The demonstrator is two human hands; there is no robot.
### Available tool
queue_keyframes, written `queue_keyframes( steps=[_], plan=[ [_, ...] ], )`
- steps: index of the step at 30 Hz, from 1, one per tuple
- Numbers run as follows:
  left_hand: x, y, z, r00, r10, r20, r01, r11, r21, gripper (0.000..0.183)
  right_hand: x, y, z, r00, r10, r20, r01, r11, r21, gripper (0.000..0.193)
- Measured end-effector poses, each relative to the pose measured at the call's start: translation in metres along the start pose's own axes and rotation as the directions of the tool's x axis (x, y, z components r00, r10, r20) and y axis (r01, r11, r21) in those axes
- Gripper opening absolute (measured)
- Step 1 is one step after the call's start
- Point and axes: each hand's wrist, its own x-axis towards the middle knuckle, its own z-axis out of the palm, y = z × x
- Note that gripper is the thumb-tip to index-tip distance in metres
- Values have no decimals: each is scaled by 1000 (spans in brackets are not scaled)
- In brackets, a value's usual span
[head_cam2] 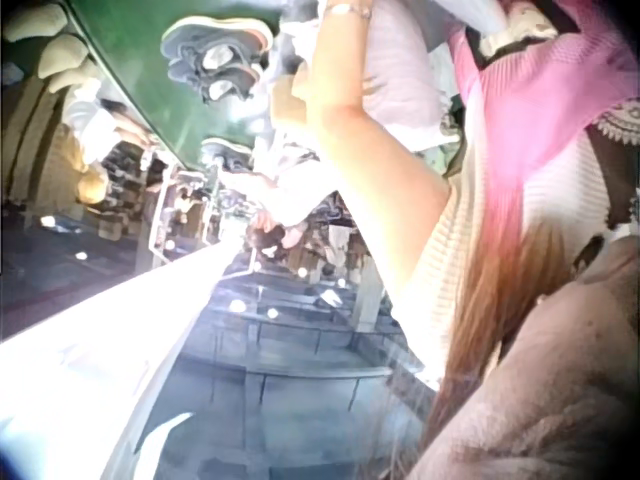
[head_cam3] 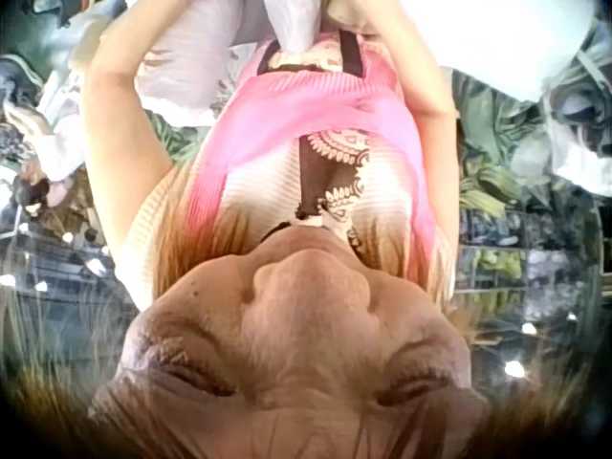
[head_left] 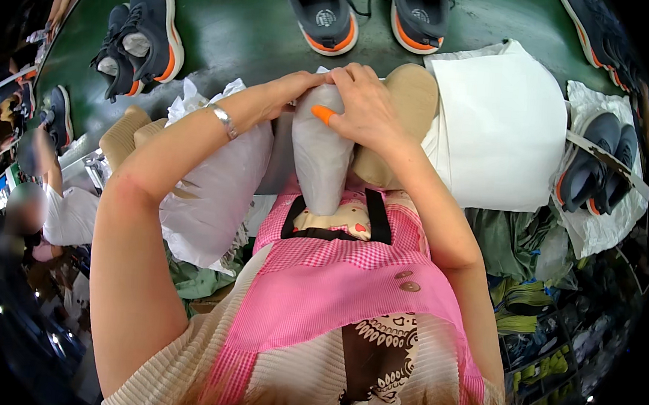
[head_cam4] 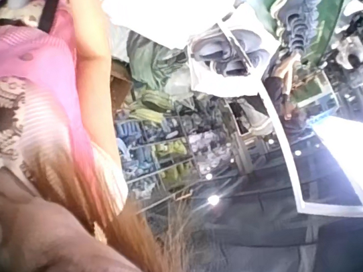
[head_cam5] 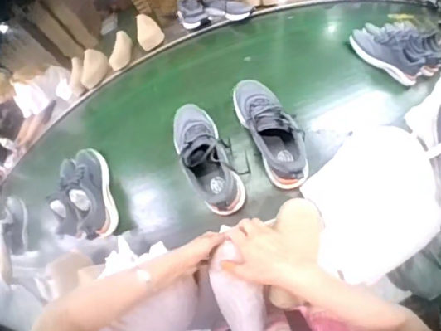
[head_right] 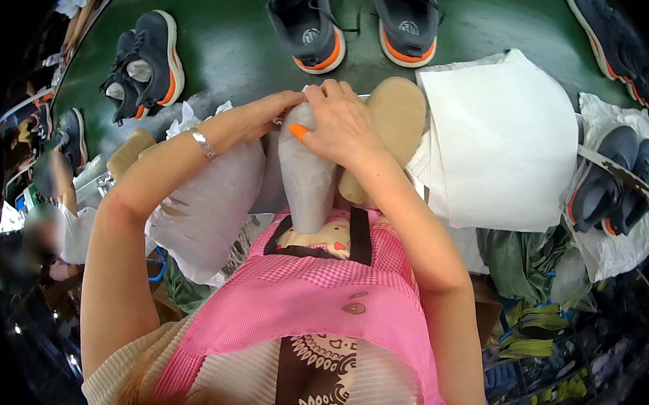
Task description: The person sits on the floor and repeatedly stuffs white tissue paper into gray sneakers with orange soles. They handle the shoes one at a time, folding the paper and pushing it inside before placing the shoes into a nearby container.
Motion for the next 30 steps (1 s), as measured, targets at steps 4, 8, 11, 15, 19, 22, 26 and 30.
queue_keyframes(
  steps=[4,8,11,15,19,22,26,30],
  plan=[
    [29,-11,-9,997,-53,63,48,996,76,52,3,-6,10,1000,8,-23,-8,1000,-25,39],
    [22,-9,-18,992,-52,-118,79,969,236,58,3,2,26,994,-37,-101,30,997,-70,41],
    [-54,-3,-51,876,415,-245,-329,887,325,73,2,15,35,984,-79,-158,57,989,-139,44],
    [-205,-29,-80,547,720,-427,-566,694,446,45,4,1,32,938,-180,-295,139,978,-155,39],
    [-278,-126,-87,507,497,-704,-381,862,335,46,-8,-57,24,897,-337,-286,358,934,22,34],
    [-276,-197,-95,476,374,-796,-288,922,261,46,-30,-102,36,873,-437,-215,476,861,179,34],
    [-242,-219,-85,486,300,-821,-403,910,94,45,-46,-165,58,835,-521,-179,550,779,300,41],
    [-216,-224,-88,287,526,-801,-412,822,393,46,-34,-206,80,827,-545,-140,562,809,172,52]
  ],
)
